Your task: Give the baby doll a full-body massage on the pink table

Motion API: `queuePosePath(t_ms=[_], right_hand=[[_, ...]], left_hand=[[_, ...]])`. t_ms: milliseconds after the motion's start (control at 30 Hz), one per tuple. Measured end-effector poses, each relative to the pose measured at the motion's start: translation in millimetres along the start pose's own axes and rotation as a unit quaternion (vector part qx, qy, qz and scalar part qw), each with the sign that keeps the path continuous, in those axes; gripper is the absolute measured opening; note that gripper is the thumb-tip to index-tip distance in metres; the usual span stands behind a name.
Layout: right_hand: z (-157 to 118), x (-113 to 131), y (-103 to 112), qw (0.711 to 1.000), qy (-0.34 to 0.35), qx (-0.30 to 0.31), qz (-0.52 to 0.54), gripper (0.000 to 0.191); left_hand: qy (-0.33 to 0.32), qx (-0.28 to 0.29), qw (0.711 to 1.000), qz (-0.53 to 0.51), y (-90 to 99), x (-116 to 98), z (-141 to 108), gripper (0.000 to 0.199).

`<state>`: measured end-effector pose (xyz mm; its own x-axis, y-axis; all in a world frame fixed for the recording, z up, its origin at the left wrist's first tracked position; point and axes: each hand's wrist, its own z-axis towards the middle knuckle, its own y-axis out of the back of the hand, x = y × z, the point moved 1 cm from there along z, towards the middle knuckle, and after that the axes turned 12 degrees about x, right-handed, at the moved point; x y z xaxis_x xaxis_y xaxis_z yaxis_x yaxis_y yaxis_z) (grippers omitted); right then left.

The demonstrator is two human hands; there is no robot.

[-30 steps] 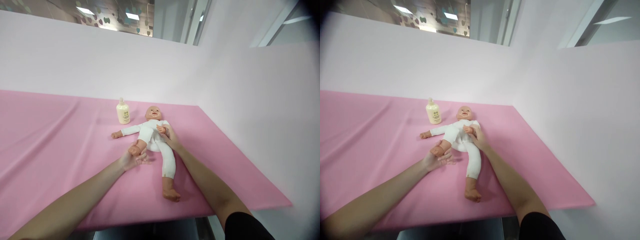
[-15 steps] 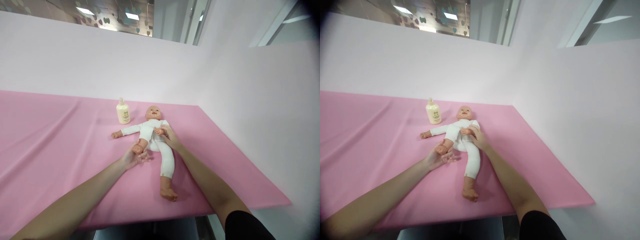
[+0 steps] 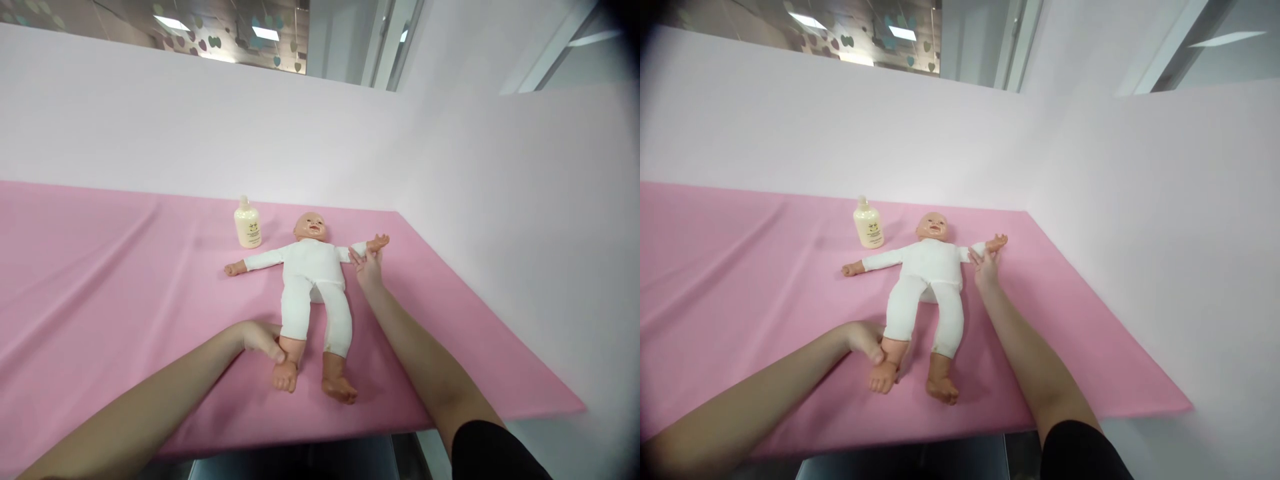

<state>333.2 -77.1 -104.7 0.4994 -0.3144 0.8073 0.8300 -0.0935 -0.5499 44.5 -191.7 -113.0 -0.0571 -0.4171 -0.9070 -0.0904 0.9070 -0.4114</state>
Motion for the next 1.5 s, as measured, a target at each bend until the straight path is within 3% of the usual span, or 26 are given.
queuePosePath(t_ms=[100,200,300,400,467,567,633,700,833,967,1033,1100,1167,1333,1467,1500], right_hand=[[3.1,-3.0,8.9,0.998,-0.03,-0.046,0.036,0.039],[1.3,-1.5,4.9,0.999,-0.024,-0.029,0.028,0.042],[-6.4,0.1,-8.8,0.998,0.016,0.041,-0.038,0.048],[-19.8,-2.0,-24.1,0.978,0.071,0.139,-0.141,0.052],[-29.4,-4.4,-30.9,0.946,0.106,0.217,-0.216,0.052],[-39.7,-6.5,-33.3,0.858,0.156,0.331,-0.36,0.043],[-42.3,-6.6,-30.8,0.793,0.183,0.371,-0.447,0.04],[-42.5,-5.9,-28.1,0.745,0.202,0.387,-0.504,0.039],[-43.9,-2.6,-29.9,0.684,0.21,0.411,-0.565,0.037],[-48.2,2.4,-36.0,0.663,0.212,0.416,-0.586,0.035],[-49.0,2.6,-36.6,0.665,0.207,0.417,-0.584,0.035],[-48.1,0.6,-35.5,0.686,0.202,0.413,-0.564,0.035],[-45.3,-2.8,-34.3,0.737,0.199,0.389,-0.516,0.035],[-35.0,-7.1,-35.7,0.912,0.15,0.254,-0.286,0.046],[-24.7,-3.6,-30.1,0.969,0.093,0.133,-0.187,0.054],[-21.5,-3.5,-26.2,0.976,0.08,0.11,-0.169,0.054]], left_hand=[[0.061,0.068,0.994,0.062,-2.1,-2.5,0.8,0.043],[0.036,0.097,0.994,0.029,-3.1,-3.1,4.2,0.049],[-0.087,0.139,0.985,-0.056,-2.0,-3.5,8.9,0.05],[-0.213,0.108,0.964,-0.116,-1.1,-8.3,10.4,0.052],[-0.235,0.039,0.96,-0.145,-2.6,-13.5,9.4,0.053],[-0.24,-0.067,0.95,-0.186,-6.6,-21.7,7.7,0.054],[-0.24,-0.138,0.936,-0.217,-7.6,-25.4,8.0,0.056],[-0.239,-0.195,0.919,-0.247,-6.9,-27.5,9.6,0.056],[-0.232,-0.241,0.902,-0.273,-3.8,-29.4,14.3,0.056],[-0.222,-0.25,0.903,-0.271,-2.0,-28.8,17.9,0.055],[-0.215,-0.252,0.905,-0.268,-0.8,-27.3,18.6,0.055],[-0.209,-0.251,0.909,-0.26,1.4,-24.7,18.2,0.056],[-0.202,-0.229,0.921,-0.242,3.9,-21.4,17.0,0.055],[-0.171,-0.083,0.972,-0.138,1.4,-13.1,13.0,0.051],[-0.105,0.017,0.99,-0.092,-9.3,-9.7,8.2,0.048],[-0.087,0.001,0.99,-0.115,-11.0,-9.2,6.5,0.045]])
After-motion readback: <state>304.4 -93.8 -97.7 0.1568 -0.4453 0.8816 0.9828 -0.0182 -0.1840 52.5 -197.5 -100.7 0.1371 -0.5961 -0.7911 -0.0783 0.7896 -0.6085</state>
